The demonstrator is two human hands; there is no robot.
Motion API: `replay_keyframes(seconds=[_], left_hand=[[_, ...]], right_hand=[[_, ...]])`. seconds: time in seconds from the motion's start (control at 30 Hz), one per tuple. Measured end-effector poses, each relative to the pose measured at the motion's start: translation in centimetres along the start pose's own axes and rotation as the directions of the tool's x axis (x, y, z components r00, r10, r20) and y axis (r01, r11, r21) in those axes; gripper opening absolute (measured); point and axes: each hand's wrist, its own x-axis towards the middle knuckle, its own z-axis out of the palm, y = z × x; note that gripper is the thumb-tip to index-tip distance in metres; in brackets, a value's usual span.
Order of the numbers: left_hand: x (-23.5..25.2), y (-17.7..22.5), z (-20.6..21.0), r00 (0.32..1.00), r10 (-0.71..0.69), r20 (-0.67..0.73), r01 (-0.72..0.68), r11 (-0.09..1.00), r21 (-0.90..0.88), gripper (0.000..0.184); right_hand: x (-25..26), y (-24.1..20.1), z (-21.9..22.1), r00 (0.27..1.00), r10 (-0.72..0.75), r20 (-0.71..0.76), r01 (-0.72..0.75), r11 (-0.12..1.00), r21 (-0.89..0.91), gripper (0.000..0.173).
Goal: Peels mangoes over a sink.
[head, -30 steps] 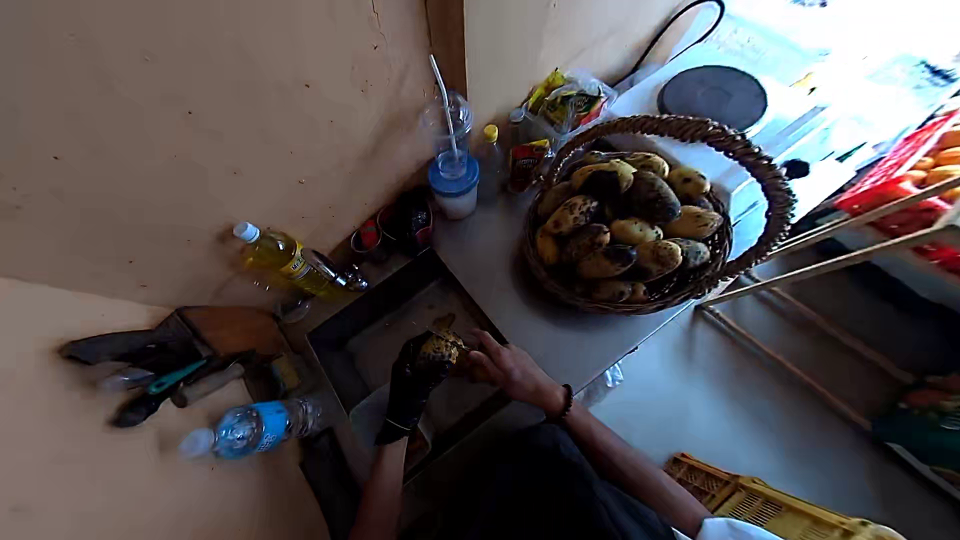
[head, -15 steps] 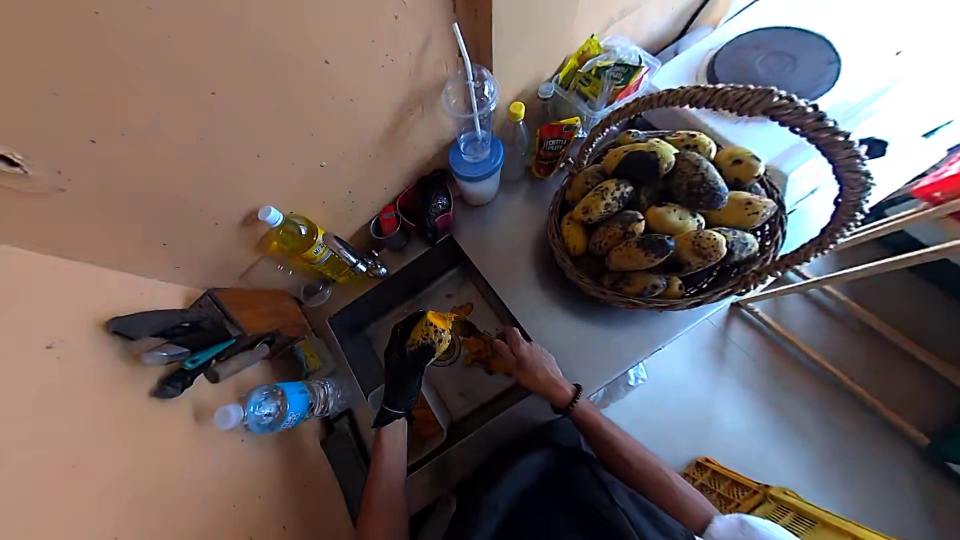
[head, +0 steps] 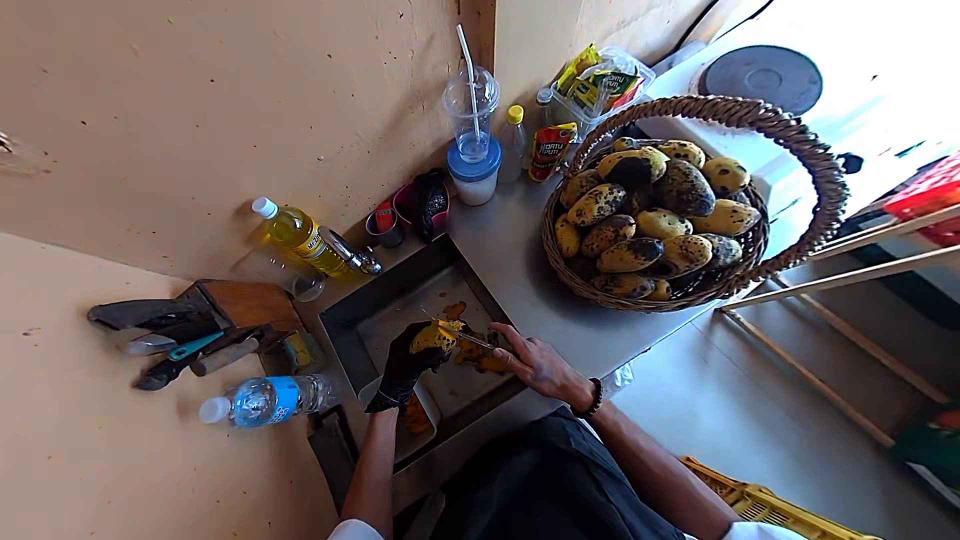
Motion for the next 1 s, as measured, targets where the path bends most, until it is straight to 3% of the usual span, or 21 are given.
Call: replay_keyframes(seconds=[0.17, 0.27, 0.47, 0.57, 0.67, 0.73, 0.8, 0.87, 0.93, 1.0], left_hand=[[-0.3, 0.5, 0.5, 0.998, -0.054, 0.015, 0.054, 0.998, -0.018, 0.041], [-0.5, 0.5, 1.0, 0.997, -0.072, 0.008, 0.072, 0.995, 0.073, 0.043], [-0.6, 0.2, 1.5, 0.996, 0.075, -0.052, -0.042, 0.878, 0.477, 0.049], [-0.6, 0.1, 1.4, 0.984, 0.158, -0.078, -0.085, 0.810, 0.580, 0.051], [-0.4, 0.1, 0.3, 0.972, 0.162, -0.170, -0.030, 0.803, 0.595, 0.050], [0.0, 0.8, -0.5, 0.980, 0.110, -0.167, 0.001, 0.830, 0.557, 0.050], [-0.1, 2.0, -1.6, 0.992, 0.083, -0.095, -0.032, 0.896, 0.442, 0.052], [0.0, 3.3, -2.7, 0.989, 0.140, -0.039, -0.121, 0.945, 0.303, 0.061], [0.6, 3.3, -3.1, 0.974, 0.162, -0.159, -0.134, 0.976, 0.172, 0.066], [1.7, 1.9, -1.6, 0.953, 0.028, -0.302, -0.077, 0.986, -0.149, 0.055]], right_hand=[[0.7, -0.9, 0.1, 0.999, 0.003, 0.044, -0.003, 1.000, 0.013, 0.063], [1.2, -1.7, 0.3, 0.997, 0.053, 0.065, -0.054, 0.998, 0.014, 0.063], [1.9, -5.6, 0.4, 0.946, 0.317, 0.062, -0.312, 0.947, -0.077, 0.067], [1.3, -6.2, 1.3, 0.910, 0.413, -0.031, -0.413, 0.896, -0.162, 0.064], [0.7, -4.6, 2.0, 0.811, 0.581, -0.072, -0.576, 0.771, -0.270, 0.064], [0.4, -3.2, 1.9, 0.782, 0.621, -0.049, -0.611, 0.749, -0.256, 0.063], [-0.1, -2.8, 1.6, 0.821, 0.571, -0.022, -0.565, 0.805, -0.184, 0.061], [-0.5, -2.4, 1.4, 0.881, 0.473, -0.025, -0.473, 0.877, -0.078, 0.060], [-0.4, -1.6, 1.3, 0.920, 0.390, -0.035, -0.390, 0.921, 0.006, 0.061], [0.4, 0.2, 2.1, 0.937, 0.348, -0.039, -0.344, 0.935, 0.089, 0.059]])
